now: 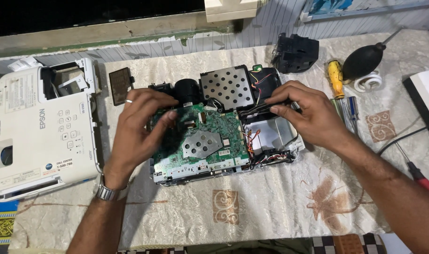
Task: Repairing the internal components of a projector by manipulating the circuit board and cable connections.
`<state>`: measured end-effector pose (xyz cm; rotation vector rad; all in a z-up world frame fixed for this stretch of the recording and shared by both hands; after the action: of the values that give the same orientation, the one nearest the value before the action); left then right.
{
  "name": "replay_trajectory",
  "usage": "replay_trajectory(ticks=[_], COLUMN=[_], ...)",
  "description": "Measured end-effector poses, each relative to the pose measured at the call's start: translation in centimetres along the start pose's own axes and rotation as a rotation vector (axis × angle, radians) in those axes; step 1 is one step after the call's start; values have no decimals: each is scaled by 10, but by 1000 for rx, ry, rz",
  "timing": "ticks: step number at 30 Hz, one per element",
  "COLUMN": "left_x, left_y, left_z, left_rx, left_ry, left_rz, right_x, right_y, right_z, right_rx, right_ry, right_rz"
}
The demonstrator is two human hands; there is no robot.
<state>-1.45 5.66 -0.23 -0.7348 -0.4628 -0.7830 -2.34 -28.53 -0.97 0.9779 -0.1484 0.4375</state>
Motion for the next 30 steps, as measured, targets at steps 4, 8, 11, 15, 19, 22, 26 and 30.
replay_trajectory(ticks=[4,8,11,15,19,22,26,30], left_x=[23,33,43,52,50,48,46,47], left_y=[-34,-45,-55,-67,-67,-69,-70,-76], left_z=[-14,-36,-47,-54,-56,-58,-60,-60], left_rx=[31,158,268,341,345,360,374,389], left_ry=[142,294,249,203,224,239,197,173], left_rz=[-17,-138,-214,-243,-226,-215,-249,-226], right_x=[-1,-1,-1,-3,-2,-3,-2,-1], right_y=[-6,-8,-2,-1,-2,8,18,23], right_z=[0,0,0,0,0,1,1,0], right_rx=[32,58,48,36,14,-49,-135,-129], right_ry=[15,42,49,63,50,35,45,47], right_rz=[-35,-59,-76,-94,-54,-26,-34,-54])
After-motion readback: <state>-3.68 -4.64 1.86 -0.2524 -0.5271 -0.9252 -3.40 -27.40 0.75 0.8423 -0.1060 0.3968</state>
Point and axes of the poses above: each hand's wrist, its own x-axis towards the middle knuckle, its own z-axis out of the back of the hand, y = z × x, the point moved 3 cm from there along x, towards the middle knuckle, and after that the axes turned 6 degrees about -z, right-handed, at the moved point
